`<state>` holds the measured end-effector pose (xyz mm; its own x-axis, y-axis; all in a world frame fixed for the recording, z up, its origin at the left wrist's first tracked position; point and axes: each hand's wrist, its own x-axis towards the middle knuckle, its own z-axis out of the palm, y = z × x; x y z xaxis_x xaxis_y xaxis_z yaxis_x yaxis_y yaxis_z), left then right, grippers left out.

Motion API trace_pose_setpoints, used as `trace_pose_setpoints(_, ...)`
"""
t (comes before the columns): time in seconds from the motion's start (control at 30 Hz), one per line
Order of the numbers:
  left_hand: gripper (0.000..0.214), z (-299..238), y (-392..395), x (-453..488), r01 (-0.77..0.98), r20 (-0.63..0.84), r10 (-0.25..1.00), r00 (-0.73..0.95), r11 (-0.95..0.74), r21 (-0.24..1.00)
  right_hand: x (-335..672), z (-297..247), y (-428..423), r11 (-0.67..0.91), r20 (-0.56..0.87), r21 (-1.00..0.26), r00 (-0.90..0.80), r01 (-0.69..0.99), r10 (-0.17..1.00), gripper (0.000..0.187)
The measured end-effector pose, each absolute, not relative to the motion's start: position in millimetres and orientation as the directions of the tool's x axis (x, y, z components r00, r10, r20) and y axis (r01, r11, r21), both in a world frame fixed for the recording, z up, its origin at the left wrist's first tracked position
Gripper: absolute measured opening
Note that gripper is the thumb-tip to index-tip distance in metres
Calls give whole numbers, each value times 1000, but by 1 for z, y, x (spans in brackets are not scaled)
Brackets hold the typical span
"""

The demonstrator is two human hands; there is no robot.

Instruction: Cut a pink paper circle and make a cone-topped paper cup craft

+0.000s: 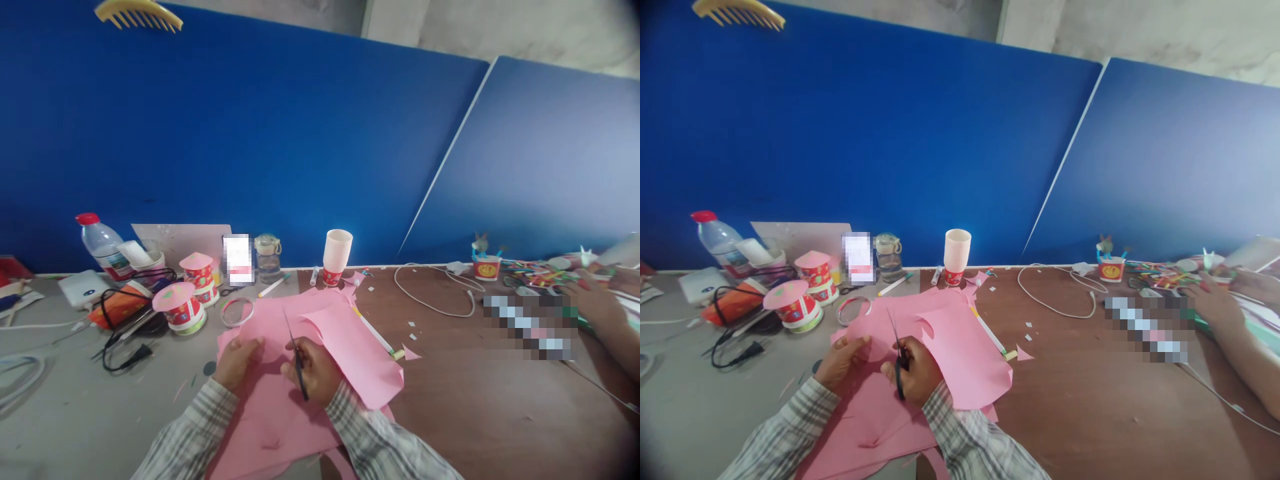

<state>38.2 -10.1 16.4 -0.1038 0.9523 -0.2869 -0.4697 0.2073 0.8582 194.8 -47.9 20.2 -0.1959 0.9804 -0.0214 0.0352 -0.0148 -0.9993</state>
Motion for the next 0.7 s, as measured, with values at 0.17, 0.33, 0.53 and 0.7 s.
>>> trace_pose_setpoints(0.17, 15, 26, -8, 34, -521, -243, 951, -191, 112, 846, 197, 17, -50, -51, -96, -973, -195, 225, 976, 31)
trace_pose_setpoints(0.33, 12, 29, -6, 29, -534, -244, 947, -210, 98, 840, 200, 24, -50, -49, -139, -930, -227, 364, 964, 30)
trace_pose_setpoints(0.53, 15, 25, -3, 23, -543, -256, 941, -223, 99, 834, 197, 36, -55, -31, -190, -854, -257, 519, 948, 22)
trace_pose_setpoints(0.7, 13, 26, -2, 22, -566, -292, 923, -249, 105, 818, 198, 34, -55, -18, -197, -819, -252, 573, 947, 21)
